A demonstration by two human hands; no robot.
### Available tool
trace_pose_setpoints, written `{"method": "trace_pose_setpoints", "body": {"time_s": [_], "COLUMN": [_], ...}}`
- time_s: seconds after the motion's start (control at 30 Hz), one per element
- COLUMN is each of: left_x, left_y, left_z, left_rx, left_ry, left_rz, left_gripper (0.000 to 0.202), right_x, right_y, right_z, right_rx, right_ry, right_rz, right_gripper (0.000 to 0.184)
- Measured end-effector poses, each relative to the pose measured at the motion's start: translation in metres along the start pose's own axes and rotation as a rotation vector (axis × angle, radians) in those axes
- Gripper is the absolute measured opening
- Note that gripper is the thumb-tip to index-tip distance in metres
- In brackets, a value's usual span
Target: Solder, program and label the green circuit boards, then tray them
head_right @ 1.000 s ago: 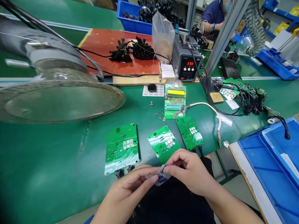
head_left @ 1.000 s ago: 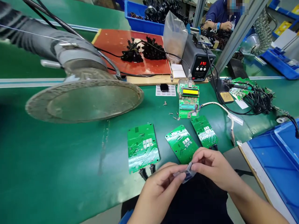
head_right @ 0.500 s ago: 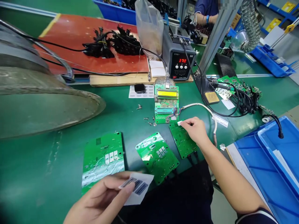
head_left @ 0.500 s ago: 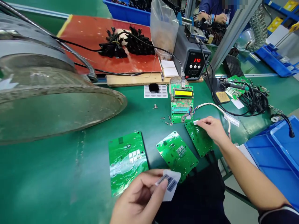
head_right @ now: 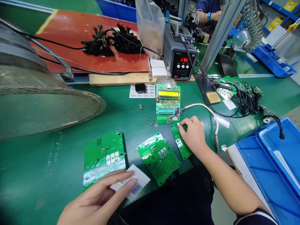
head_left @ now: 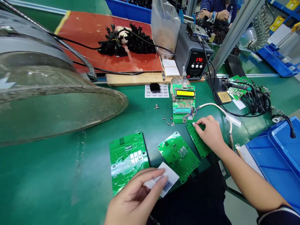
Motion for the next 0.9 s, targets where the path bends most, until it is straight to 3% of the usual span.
{"method": "trace_pose_setpoints", "body": {"time_s": [0.17,0.27,0.37,0.47,0.63,0.8,0.9], "left_x": [0.000,0.001,0.004,0.005,0.004,-0.009,-0.022], "left_y": [0.001,0.007,0.012,0.011,0.006,0.006,0.004], "left_z": [-0.004,-0.006,-0.005,-0.001,0.003,0.003,0.007], "left_rx": [-0.063,-0.043,-0.011,-0.024,0.010,0.177,0.178], "left_ry": [-0.025,-0.063,-0.102,-0.088,-0.032,0.126,0.311], "left_rz": [0.102,0.172,0.206,0.245,0.263,0.140,-0.020], "left_gripper": [0.040,0.044,0.038,0.029,0.027,0.013,0.010], "right_x": [0.010,0.037,0.072,0.098,0.110,0.114,0.117], "right_y": [-0.023,-0.047,-0.044,-0.026,-0.011,-0.015,-0.017], "right_z": [0.014,0.039,0.066,0.087,0.093,0.092,0.096], "right_rx": [-0.164,-0.254,0.009,0.260,0.363,0.505,0.546], "right_ry": [-0.069,-0.234,-0.382,-0.356,-0.270,-0.365,-0.421], "right_rz": [0.123,-0.047,-0.406,-0.593,-0.649,-0.589,-0.552], "right_gripper": [0.043,0.031,0.025,0.032,0.005,0.013,0.016]}}
Point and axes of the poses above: each hand's wrist, its own z-axis away from the middle knuckle, its own y-axis out of the palm, x = y × z, the point moved 8 cm from there along -z, towards the middle knuckle, and after that the axes turned 10 degrees about z, right-handed, at the moved point
